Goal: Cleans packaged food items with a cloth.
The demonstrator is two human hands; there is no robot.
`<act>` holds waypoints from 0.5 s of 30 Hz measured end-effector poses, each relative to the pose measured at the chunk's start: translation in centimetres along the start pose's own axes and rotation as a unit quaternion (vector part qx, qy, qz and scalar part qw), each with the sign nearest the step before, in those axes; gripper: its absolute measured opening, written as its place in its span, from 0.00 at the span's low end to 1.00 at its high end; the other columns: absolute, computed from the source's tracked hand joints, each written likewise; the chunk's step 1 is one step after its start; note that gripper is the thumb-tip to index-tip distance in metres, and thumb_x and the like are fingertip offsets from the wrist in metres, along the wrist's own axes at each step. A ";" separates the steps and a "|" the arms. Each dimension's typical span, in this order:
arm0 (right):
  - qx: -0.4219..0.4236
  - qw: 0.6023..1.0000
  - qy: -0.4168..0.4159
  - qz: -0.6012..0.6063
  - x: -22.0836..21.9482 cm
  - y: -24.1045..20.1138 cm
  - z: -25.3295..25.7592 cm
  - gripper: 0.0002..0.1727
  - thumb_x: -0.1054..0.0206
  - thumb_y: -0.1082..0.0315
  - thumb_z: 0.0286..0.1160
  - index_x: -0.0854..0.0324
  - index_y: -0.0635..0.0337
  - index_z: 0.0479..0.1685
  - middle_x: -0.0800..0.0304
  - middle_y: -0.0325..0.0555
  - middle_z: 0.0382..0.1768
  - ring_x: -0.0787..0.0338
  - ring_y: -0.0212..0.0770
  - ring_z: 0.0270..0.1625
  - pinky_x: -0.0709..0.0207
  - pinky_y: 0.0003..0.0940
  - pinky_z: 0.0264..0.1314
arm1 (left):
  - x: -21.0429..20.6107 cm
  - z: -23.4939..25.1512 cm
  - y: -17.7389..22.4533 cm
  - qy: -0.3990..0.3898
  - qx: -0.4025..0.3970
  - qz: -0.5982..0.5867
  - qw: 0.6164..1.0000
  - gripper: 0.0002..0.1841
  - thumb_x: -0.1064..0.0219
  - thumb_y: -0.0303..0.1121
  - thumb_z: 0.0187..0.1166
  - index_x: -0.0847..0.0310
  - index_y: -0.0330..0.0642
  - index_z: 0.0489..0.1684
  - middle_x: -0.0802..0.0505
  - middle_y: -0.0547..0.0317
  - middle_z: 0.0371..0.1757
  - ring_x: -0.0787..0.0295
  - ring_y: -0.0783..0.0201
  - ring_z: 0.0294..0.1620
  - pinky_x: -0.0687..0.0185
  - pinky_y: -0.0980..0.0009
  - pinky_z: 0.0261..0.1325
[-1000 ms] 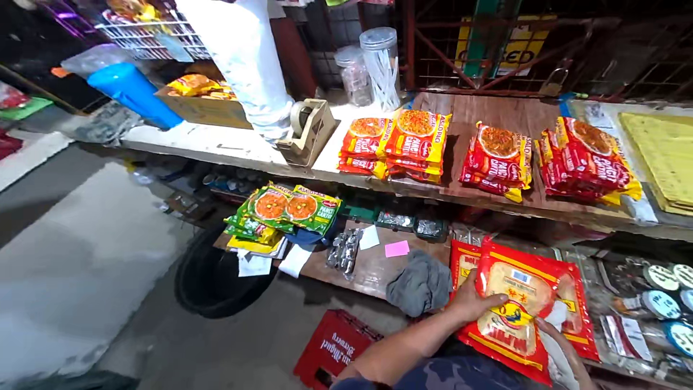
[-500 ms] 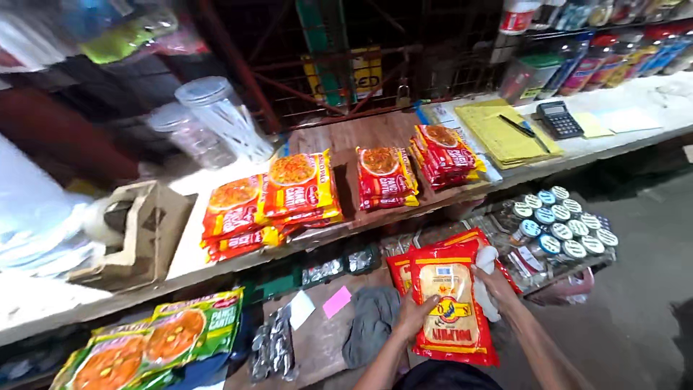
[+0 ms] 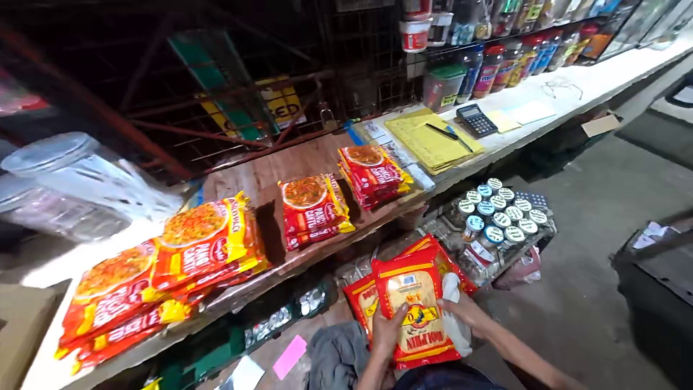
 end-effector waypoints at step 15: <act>0.223 0.838 0.375 0.327 38.1 -6.2 -2.9 0.18 0.49 0.57 0.91 0.31 0.57 0.68 0.12 0.30 0.41 0.11 0.23 0.41 0.12 0.27 0.47 | -27.1 9.3 1.3 -0.086 0.039 0.078 0.992 0.32 0.25 0.37 0.78 0.32 0.27 0.75 0.10 0.38 0.58 0.09 0.55 0.56 0.13 0.57 0.64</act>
Point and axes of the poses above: each hand's wrist, its own z-axis towards the middle knuckle, its own x-axis out of the back of the hand, y = z × x, the point moved 8 cm from there along z, towards the middle knuckle
